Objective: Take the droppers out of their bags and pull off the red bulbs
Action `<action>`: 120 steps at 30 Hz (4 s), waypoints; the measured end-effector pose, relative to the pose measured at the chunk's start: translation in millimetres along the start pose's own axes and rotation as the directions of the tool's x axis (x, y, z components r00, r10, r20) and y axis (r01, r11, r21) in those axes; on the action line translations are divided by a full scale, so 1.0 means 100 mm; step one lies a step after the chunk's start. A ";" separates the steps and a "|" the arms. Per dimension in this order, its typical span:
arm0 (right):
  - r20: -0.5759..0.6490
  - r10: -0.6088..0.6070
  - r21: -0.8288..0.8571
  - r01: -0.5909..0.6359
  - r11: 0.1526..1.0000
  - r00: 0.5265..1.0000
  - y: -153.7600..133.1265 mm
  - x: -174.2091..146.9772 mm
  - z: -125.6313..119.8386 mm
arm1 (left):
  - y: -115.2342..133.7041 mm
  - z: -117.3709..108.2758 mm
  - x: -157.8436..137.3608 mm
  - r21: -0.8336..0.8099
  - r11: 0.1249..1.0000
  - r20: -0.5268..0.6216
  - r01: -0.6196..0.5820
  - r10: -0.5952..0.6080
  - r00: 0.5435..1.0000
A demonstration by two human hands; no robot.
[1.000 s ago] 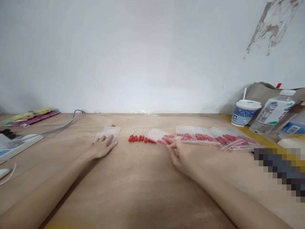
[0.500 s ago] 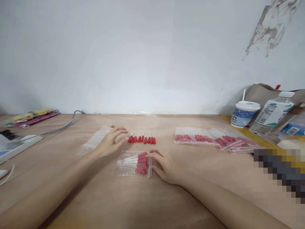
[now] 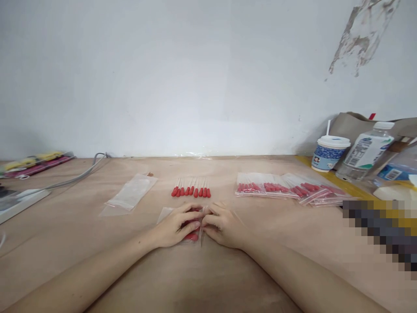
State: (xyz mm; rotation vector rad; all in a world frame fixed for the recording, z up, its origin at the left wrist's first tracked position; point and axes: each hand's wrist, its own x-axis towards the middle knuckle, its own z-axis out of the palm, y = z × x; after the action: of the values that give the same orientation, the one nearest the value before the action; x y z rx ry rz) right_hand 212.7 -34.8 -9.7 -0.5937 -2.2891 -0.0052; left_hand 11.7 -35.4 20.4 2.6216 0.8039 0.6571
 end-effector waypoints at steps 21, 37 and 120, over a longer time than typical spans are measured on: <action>0.107 -0.098 -0.157 0.114 0.981 0.989 -0.02 0.05 -0.04 | -0.14 -0.02 0.07 0.510 0.748 0.140 -0.424 0.414 0.899; 0.256 0.272 0.051 -0.294 0.954 0.928 -0.05 0.09 -0.22 | -0.10 -0.46 0.05 0.433 0.880 0.098 -0.195 0.169 0.981; 0.113 0.145 -0.238 -0.115 0.964 0.983 0.51 1.06 0.46 | -1.06 -0.17 0.01 -0.419 0.836 -0.329 0.355 -0.504 0.799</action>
State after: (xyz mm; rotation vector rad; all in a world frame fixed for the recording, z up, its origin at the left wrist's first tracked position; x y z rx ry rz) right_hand 138.6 62.6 21.2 -0.8879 -2.3882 -0.1760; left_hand -43.7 51.7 -9.8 1.8973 1.2472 1.1322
